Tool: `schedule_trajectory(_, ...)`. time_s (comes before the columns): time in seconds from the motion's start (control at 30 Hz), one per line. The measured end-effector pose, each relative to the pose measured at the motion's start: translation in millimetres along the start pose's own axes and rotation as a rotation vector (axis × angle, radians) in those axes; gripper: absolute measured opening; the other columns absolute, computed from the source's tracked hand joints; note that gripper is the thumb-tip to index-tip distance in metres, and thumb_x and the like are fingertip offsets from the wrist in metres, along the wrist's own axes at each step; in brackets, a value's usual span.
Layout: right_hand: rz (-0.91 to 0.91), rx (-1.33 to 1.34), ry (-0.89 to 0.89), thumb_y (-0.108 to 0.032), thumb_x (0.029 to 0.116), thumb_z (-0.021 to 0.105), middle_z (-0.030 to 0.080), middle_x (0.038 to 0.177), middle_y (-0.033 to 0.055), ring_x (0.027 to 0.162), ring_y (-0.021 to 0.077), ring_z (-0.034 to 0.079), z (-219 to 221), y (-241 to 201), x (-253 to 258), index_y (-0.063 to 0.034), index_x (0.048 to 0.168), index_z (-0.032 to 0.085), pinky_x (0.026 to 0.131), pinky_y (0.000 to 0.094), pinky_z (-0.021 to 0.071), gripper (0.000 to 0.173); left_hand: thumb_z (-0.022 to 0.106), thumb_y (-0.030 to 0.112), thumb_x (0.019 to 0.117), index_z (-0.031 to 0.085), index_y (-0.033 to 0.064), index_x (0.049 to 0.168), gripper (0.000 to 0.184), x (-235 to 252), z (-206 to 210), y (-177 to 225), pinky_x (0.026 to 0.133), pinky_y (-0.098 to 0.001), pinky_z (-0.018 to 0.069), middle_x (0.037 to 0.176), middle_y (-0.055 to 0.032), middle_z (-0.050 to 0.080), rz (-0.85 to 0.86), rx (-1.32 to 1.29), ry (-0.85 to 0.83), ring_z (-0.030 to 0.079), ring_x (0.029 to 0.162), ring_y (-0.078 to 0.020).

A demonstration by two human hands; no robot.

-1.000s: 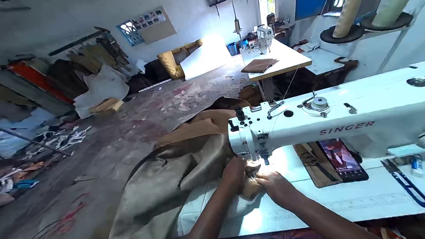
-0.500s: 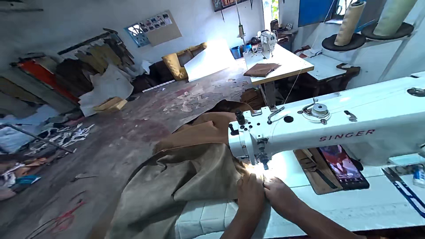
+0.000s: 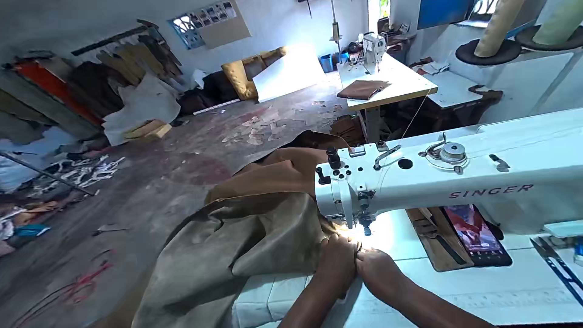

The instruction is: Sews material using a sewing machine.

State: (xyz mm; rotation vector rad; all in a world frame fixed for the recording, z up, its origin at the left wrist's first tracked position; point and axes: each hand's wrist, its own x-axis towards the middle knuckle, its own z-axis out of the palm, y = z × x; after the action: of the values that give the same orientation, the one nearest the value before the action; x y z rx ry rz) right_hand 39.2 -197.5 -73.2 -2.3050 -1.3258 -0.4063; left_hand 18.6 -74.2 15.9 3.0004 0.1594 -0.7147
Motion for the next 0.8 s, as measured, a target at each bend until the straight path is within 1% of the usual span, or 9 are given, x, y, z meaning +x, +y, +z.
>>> schedule_trajectory(0.13,0.038,0.029,-0.043,0.006,0.0838,0.065,0.071,0.082,0.0125,0.079,0.0265,0.073,1,-2,3,0.0012,0.084,0.073,0.070,0.0413,0.0610,0.010,0.047,0.010,0.1017,0.061,0.0211,0.143,0.045,3,3,0,0.108,-0.0562,0.0388,0.145,-0.0098,0.058,-0.022,0.014,0.034,0.050,0.136,-0.0346)
schedule_trajectory(0.33,0.041,0.002,0.003,0.004,0.0840,0.065,0.071,0.080,0.0106,0.077,0.0243,0.073,9,0,8,-0.0009,0.083,0.073,0.068,0.0392,0.0608,0.009,0.049,0.010,0.1010,0.064,0.0206,0.138,0.042,8,7,-5,0.107,-0.0564,0.0380,0.145,-0.0070,0.059,-0.017,0.008,0.103,0.050,0.135,-0.0328)
schedule_trajectory(0.37,0.052,0.010,-0.006,0.004,0.0851,0.064,0.071,0.082,0.0110,0.079,0.0248,0.073,10,0,8,-0.0004,0.084,0.073,0.070,0.0395,0.0610,0.010,0.048,0.010,0.1015,0.064,0.0192,0.138,0.041,9,6,-5,0.107,-0.0563,0.0377,0.145,-0.0071,0.059,-0.020,0.013,0.102,0.050,0.135,-0.0329)
schedule_trajectory(0.43,0.070,0.049,-0.028,0.004,0.0871,0.062,0.072,0.086,0.0124,0.083,0.0264,0.073,9,1,9,0.0005,0.089,0.073,0.074,0.0414,0.0613,0.012,0.049,0.010,0.1011,0.065,0.0159,0.135,0.038,10,6,-7,0.107,-0.0572,0.0380,0.140,-0.0091,0.062,-0.007,0.003,0.116,0.052,0.133,-0.0339)
schedule_trajectory(0.5,0.076,0.095,-0.049,0.003,0.0890,0.060,0.072,0.089,0.0138,0.086,0.0281,0.073,7,1,9,0.0012,0.092,0.073,0.077,0.0430,0.0611,0.013,0.050,0.012,0.1003,0.068,0.0151,0.130,0.035,9,4,-10,0.109,-0.0551,0.0378,0.133,-0.0087,0.066,-0.010,-0.036,0.121,0.055,0.130,-0.0311)
schedule_trajectory(0.6,0.090,0.123,-0.076,0.004,0.0902,0.058,0.071,0.092,0.0151,0.088,0.0298,0.073,6,2,10,0.0016,0.093,0.072,0.078,0.0442,0.0604,0.014,0.050,0.009,0.1013,0.064,0.0100,0.134,0.036,1,-10,-13,0.114,-0.0538,0.0339,0.136,-0.0121,0.064,-0.007,-0.128,0.095,0.053,0.134,-0.0306)
schedule_trajectory(0.67,0.122,0.141,-0.107,0.005,0.0914,0.057,0.072,0.098,0.0174,0.094,0.0316,0.073,2,2,12,0.0039,0.099,0.073,0.084,0.0455,0.0598,0.017,0.054,0.016,0.1030,0.065,0.0032,0.132,0.033,-12,-12,-18,0.114,-0.0565,0.0361,0.135,-0.0181,0.064,0.094,-0.188,0.229,0.055,0.132,-0.0357)
schedule_trajectory(0.73,0.172,0.194,-0.175,0.003,0.0938,0.055,0.072,0.107,0.0202,0.102,0.0341,0.072,-4,2,14,0.0055,0.107,0.072,0.091,0.0466,0.0576,0.022,0.058,0.021,0.1017,0.071,0.0030,0.122,0.030,-30,-2,-26,0.109,-0.0582,0.0436,0.131,-0.0185,0.067,0.235,-0.243,0.459,0.060,0.127,-0.0376)
schedule_trajectory(0.8,0.215,0.279,-0.297,-0.001,0.0958,0.056,0.069,0.116,0.0233,0.113,0.0380,0.067,-16,4,19,0.0058,0.116,0.068,0.099,0.0508,0.0526,0.025,0.062,0.023,0.0995,0.073,0.0006,0.115,0.029,-54,4,-35,0.104,-0.0610,0.0470,0.123,-0.0217,0.068,0.323,-0.328,0.544,0.062,0.121,-0.0416)
